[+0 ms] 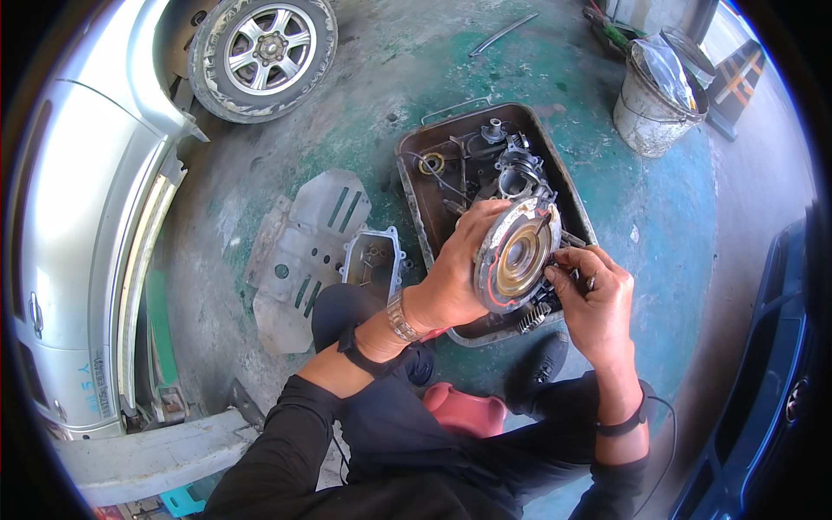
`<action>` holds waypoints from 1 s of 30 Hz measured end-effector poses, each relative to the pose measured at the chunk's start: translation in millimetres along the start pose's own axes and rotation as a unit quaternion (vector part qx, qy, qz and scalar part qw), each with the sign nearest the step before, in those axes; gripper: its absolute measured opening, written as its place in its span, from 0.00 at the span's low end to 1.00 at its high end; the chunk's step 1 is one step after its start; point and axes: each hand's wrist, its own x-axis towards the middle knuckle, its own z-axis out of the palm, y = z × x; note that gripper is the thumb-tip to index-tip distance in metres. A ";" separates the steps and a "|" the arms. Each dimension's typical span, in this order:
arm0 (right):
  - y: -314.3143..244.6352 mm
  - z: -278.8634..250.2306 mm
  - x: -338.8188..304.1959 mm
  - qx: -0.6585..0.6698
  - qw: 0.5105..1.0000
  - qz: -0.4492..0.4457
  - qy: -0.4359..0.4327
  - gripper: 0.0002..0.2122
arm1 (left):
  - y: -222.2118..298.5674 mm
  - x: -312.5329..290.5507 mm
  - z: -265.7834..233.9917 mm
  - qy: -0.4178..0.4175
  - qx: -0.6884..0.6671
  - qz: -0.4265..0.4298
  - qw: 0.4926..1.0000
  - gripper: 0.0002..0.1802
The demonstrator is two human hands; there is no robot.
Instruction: The person sits on the floor in a garage and uses a screwdriver to remove a pin from a circular engine component. They then place the component and pin into a tray with other parts.
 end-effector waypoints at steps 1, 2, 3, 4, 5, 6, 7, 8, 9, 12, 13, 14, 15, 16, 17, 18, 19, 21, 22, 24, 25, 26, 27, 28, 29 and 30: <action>0.6 0.8 -0.4 -0.005 1.000 0.008 -0.002 0.09 | -0.3 -0.4 0.4 0.003 0.015 0.008 1.000 0.46; 1.0 1.5 -0.6 -0.001 1.000 0.006 0.001 0.09 | -0.4 -0.7 0.5 0.002 0.014 0.007 1.000 0.46; 1.3 2.2 -0.7 0.000 1.000 0.007 0.004 0.09 | -0.2 -0.8 0.4 0.001 0.017 0.006 1.000 0.46; 1.3 2.7 -0.8 -0.001 1.000 0.009 0.008 0.08 | 0.0 -0.7 0.2 0.000 0.021 0.004 1.000 0.46; 1.0 3.0 -1.0 -0.001 1.000 0.008 0.007 0.09 | 0.3 -0.1 -0.1 0.000 0.023 0.009 1.000 0.46; 0.5 3.2 -1.3 -0.004 1.000 0.008 0.007 0.09 | 0.6 0.5 -0.3 0.000 0.027 0.014 1.000 0.46; 0.0 3.2 -1.4 -0.006 1.000 0.012 0.006 0.09 | 1.0 1.3 -0.4 0.000 0.034 0.020 0.999 0.46; -0.6 3.1 -1.3 -0.003 1.000 0.007 0.006 0.09 | 1.4 2.0 -0.2 -0.001 0.011 -0.001 1.000 0.46; -1.1 2.9 -1.2 0.001 1.000 0.005 0.006 0.09 | 1.9 2.5 0.2 -0.001 -0.009 -0.021 1.000 0.46; -2.1 -0.4 -1.8 0.014 1.000 0.005 -0.008 0.12 | 3.2 0.9 1.0 0.023 -0.044 -0.062 0.997 0.47; -2.1 -1.6 -2.2 0.020 1.000 0.004 -0.015 0.14 | 3.1 -0.5 0.6 0.035 -0.051 -0.072 0.995 0.47; -1.8 -2.0 -2.4 0.016 1.000 0.002 -0.018 0.16 | 2.3 -2.2 -1.5 0.037 -0.047 -0.074 0.995 0.48; -1.4 -2.6 -2.8 0.013 1.000 -0.001 -0.021 0.18 | 0.8 -3.8 -2.9 0.047 -0.041 -0.078 0.995 0.48; -0.8 -2.9 -3.0 0.009 1.000 -0.004 -0.024 0.21 | -1.4 -5.2 -3.9 0.056 -0.035 -0.081 0.995 0.49; 0.0 -3.3 -3.1 0.010 0.999 0.000 -0.037 0.23 | -4.0 -6.6 -4.8 0.064 -0.032 -0.084 0.994 0.49; 0.8 -3.9 -3.1 0.010 0.999 0.003 -0.051 0.25 | -7.2 -7.6 -6.1 0.070 -0.014 -0.069 0.995 0.50; 1.4 -4.0 -3.4 0.009 0.998 0.011 -0.064 0.27 | -9.6 -9.1 -6.8 0.075 -0.009 -0.067 0.995 0.48; 1.4 -3.9 -4.5 0.005 0.996 0.018 -0.084 0.29 | -13.1 -11.6 -7.6 0.083 -0.008 -0.058 0.995 0.45; 1.3 -4.8 -4.9 0.004 0.995 0.023 -0.092 0.29 | -14.2 -12.0 -7.7 0.080 -0.018 -0.066 0.994 0.46; 0.6 -5.5 -5.1 0.003 0.994 0.024 -0.105 0.29 | -14.2 -11.4 -7.6 0.078 -0.048 -0.079 0.993 0.48; 0.0 -5.3 -5.0 0.005 0.994 0.019 -0.108 0.28 | -12.9 -10.5 -7.7 0.084 -0.049 -0.087 0.991 0.47; -0.7 -4.2 -4.9 0.003 0.993 0.017 -0.113 0.28 | -10.2 -9.8 -7.2 0.091 -0.049 -0.095 0.990 0.47; -1.2 -3.6 -4.5 0.004 0.993 0.017 -0.118 0.28 | -7.6 -8.6 -7.1 0.097 -0.050 -0.104 0.989 0.46; -1.4 -3.9 -3.9 0.000 0.992 0.020 -0.125 0.28 | -5.5 -6.5 -5.5 0.114 -0.060 -0.098 0.987 0.45; -1.5 -3.7 -3.2 -0.005 0.991 0.023 -0.132 0.29 | -3.9 -4.5 -5.6 0.113 -0.049 -0.096 0.988 0.45; -2.1 -2.7 -3.6 0.008 0.993 0.025 -0.118 0.27 | -2.7 -2.7 -6.0 0.112 -0.039 -0.094 0.989 0.45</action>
